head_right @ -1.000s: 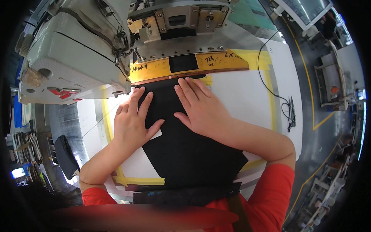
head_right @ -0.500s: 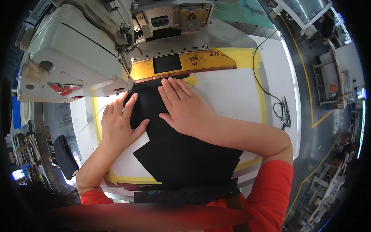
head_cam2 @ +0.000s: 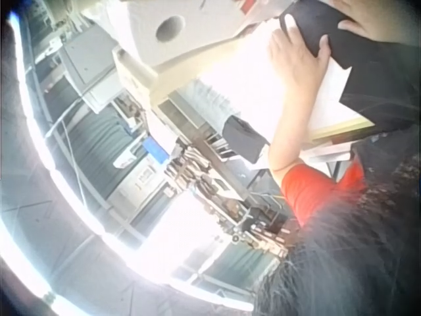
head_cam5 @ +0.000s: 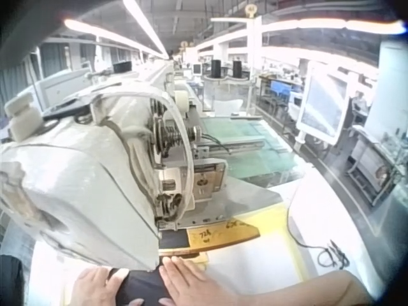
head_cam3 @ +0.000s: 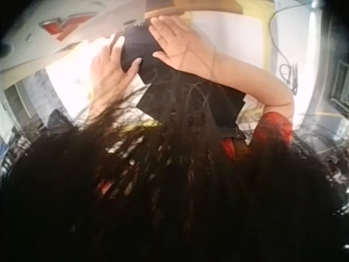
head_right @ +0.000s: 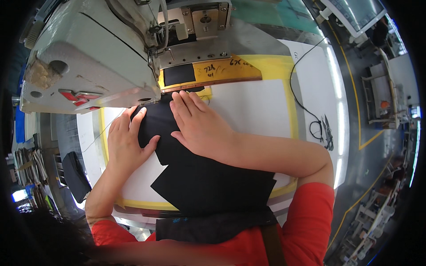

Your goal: Operating an industrial sewing machine to stitch black fabric pieces and using nippers to trim excess thread.

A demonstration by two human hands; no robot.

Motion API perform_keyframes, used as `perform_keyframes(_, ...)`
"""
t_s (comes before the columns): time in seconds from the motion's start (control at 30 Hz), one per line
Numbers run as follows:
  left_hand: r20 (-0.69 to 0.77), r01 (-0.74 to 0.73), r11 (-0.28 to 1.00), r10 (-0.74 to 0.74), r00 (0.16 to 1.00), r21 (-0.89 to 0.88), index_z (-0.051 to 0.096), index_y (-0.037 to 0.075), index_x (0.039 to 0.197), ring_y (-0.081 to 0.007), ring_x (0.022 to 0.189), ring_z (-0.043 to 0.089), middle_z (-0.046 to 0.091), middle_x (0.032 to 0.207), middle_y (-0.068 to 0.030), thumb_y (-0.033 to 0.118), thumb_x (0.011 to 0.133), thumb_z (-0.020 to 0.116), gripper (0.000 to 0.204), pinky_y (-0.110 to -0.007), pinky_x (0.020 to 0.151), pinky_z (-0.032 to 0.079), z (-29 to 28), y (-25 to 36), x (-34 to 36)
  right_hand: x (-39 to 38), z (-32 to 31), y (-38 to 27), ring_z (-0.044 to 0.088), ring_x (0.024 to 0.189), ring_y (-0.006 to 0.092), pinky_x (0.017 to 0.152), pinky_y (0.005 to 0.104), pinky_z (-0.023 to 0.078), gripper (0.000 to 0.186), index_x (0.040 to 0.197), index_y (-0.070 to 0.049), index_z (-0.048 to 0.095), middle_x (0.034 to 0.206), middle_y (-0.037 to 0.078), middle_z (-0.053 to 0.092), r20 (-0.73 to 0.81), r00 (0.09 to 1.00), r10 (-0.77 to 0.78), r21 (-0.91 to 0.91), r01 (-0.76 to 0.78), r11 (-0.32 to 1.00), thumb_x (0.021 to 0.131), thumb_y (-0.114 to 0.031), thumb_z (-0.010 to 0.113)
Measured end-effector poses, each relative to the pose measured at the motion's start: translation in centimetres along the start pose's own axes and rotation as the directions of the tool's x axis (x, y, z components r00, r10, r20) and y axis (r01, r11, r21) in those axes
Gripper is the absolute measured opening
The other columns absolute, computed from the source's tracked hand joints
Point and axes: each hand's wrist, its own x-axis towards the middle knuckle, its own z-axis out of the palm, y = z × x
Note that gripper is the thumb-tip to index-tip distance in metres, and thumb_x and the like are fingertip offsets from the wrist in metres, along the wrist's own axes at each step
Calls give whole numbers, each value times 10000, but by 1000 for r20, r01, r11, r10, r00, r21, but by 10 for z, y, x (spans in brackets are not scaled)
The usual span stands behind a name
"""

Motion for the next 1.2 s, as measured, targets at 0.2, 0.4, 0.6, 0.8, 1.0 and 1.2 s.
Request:
perform_keyframes(0.2, -17, 18, 1000, -18, 1000, 13, 534, 62, 1225, -361, 1057, 546, 520, 1213, -160, 268, 677, 771, 631, -437, 912, 431, -4, 5, 0, -4, -1, 8, 493, 1203, 324, 1086, 416, 336, 588, 1259, 76, 484, 1250, 205, 517, -72, 996, -47, 62, 52, 997, 881, -355, 610)
perform_keyframes(0.4, -6, 42, 997, -42, 999, 60, 539, 36, 1199, -353, 1071, 558, 513, 1242, -173, 313, 696, 763, 617, -431, 928, 440, -4, 10, 2, -10, -3, 13, 519, 1145, 307, 1059, 411, 361, 581, 1235, 86, 482, 1218, 196, 520, -100, 992, -75, 78, 83, 994, 860, -328, 640)
perform_keyframes(0.6, -8, 54, 997, -54, 999, 63, 535, 37, 1204, -360, 1093, 552, 508, 1260, -176, 316, 709, 758, 610, -435, 946, 428, -3, 13, 2, -13, 0, 16, 512, 1149, 300, 1058, 415, 359, 591, 1239, 83, 480, 1226, 194, 516, -110, 991, -81, 79, 90, 993, 852, -331, 648)
perform_keyframes(0.8, -2, 43, 994, -43, 999, 102, 540, 38, 1199, -331, 1146, 530, 521, 1251, -158, 306, 742, 740, 566, -426, 994, 391, -4, 14, 4, -25, -8, 27, 505, 1168, 304, 1059, 477, 338, 583, 1251, 46, 498, 1249, 175, 513, -100, 994, -44, 129, 57, 990, 840, -335, 660)
perform_keyframes(1.0, 42, -120, 991, 122, 992, -58, 577, 38, 1167, -284, 1161, 532, 559, 1219, -117, 259, 798, 707, 450, -405, 996, 382, -1, 56, 23, -42, -23, 35, 517, 1165, 277, 1012, 464, 369, 540, 1251, -7, 532, 1247, 126, 531, -58, 998, 22, 191, -11, 982, 804, -260, 699)
perform_keyframes(1.2, -111, -157, 954, 132, 985, -254, 621, 82, 1072, -233, 923, 590, 602, 991, -52, 172, 778, 724, 324, -367, 792, 442, 28, 62, 36, -38, -20, 39, 594, 917, 240, 802, 377, 473, 431, 1183, -69, 598, 1030, 57, 594, -44, 986, 159, 453, -122, 883, 766, -99, 703)
